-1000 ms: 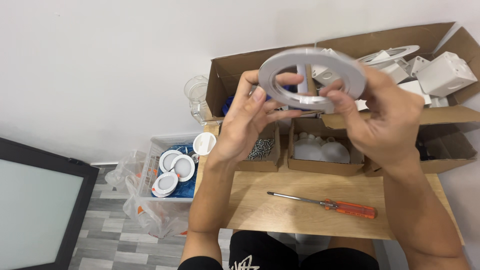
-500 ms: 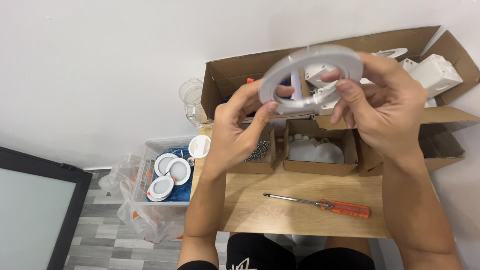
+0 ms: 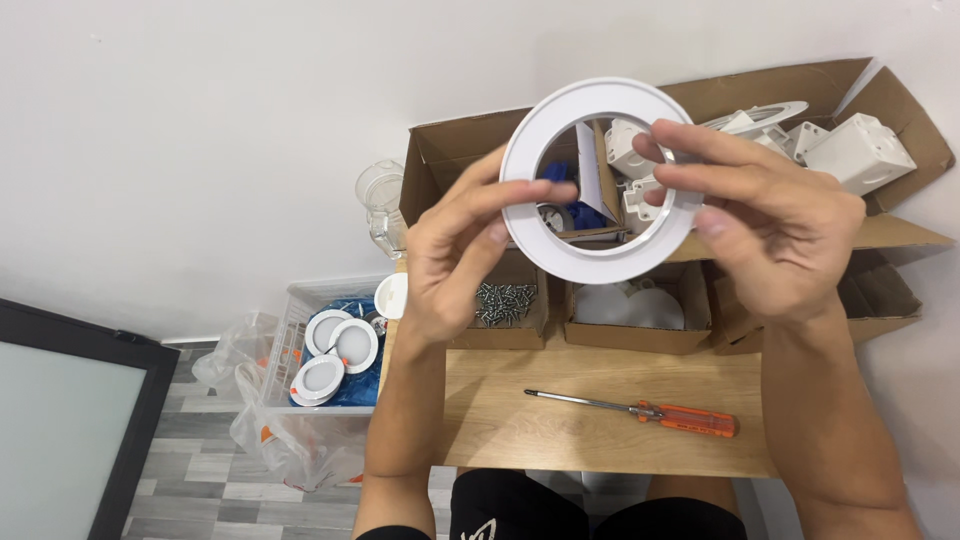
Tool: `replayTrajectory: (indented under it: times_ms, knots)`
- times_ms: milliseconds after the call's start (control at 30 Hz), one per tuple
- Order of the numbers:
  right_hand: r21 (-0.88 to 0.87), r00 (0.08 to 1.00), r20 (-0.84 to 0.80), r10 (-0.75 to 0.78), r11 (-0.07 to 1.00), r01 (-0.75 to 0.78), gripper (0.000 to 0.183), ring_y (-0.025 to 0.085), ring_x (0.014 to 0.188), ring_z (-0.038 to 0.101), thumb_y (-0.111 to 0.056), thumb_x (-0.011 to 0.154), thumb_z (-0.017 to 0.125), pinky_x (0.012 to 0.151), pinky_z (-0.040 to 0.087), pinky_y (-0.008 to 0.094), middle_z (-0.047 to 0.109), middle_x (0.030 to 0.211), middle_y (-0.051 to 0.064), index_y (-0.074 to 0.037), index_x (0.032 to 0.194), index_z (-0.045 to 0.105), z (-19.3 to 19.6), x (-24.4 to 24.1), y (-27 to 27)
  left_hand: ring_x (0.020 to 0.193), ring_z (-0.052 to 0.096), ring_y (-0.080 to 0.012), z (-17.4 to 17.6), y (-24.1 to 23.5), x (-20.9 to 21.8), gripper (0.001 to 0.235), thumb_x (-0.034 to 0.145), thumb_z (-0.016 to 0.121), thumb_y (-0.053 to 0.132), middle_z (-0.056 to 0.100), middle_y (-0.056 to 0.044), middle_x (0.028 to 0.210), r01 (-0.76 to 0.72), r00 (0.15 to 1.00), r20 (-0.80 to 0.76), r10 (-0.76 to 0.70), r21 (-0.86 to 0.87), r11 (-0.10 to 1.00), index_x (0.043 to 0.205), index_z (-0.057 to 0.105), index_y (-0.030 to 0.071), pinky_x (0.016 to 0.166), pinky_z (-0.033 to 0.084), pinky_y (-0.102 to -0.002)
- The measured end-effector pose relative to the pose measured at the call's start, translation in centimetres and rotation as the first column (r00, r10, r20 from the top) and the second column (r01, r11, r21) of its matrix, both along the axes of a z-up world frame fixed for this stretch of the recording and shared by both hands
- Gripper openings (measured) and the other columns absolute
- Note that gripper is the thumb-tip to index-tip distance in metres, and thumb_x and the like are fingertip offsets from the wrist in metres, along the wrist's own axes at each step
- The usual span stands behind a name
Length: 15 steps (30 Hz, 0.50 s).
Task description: The person assembles LED recessed lights by placing a diffuser onto the light housing and using a screwdriver to secure internal components.
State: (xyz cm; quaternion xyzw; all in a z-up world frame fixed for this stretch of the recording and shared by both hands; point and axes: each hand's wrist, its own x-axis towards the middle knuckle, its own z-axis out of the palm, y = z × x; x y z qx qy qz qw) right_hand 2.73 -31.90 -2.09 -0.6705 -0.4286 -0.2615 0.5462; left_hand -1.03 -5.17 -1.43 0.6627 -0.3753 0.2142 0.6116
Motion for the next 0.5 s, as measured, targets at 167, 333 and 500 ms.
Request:
replayTrajectory:
  times_ms: [167,333,500]
  knots:
    - [0.065,0.999,0.017,-0.027,0.998,0.026,0.037,0.05,0.136,0.07,0.022,0.101,0.073,0.104,0.073,0.045,0.06,0.148,0.045,0.019,0.135,0.058,-1.1,0.3,0.2,0.13,0.079,-0.0378,-1.3,-0.5,-0.1,0.033,0.119,0.058,0.009,0.056,-0.021,0.155,0.109,0.986,-0.115,-0.123,-0.126,0.986,0.152,0.054,0.004,0.107,0.072,-0.042]
    - [0.136,0.997,0.081,-0.021,0.991,0.009,0.068,0.053,0.157,0.058,0.028,0.103,0.075,0.111,0.078,0.056,0.048,0.161,0.03,0.011,0.159,0.041,-1.9,0.3,0.3,0.118,0.085,-0.0356,-1.8,-0.8,0.1,0.054,0.119,0.063,-0.005,0.068,-0.02,0.149,-0.005,0.998,-0.065,-0.003,-0.13,0.991,0.164,0.039,0.011,0.105,0.073,-0.04]
    - [0.098,0.998,0.069,-0.014,0.995,0.008,0.056,0.052,0.128,0.079,0.029,0.101,0.074,0.114,0.072,0.048,0.058,0.149,0.034,0.015,0.149,0.049,-1.4,0.2,0.4,0.118,0.08,-0.0259,-0.8,-0.9,0.1,0.022,0.112,0.063,-0.011,0.08,-0.013,0.121,-0.193,0.977,0.085,0.197,-0.051,0.98,0.128,0.068,0.003,0.116,0.066,-0.035]
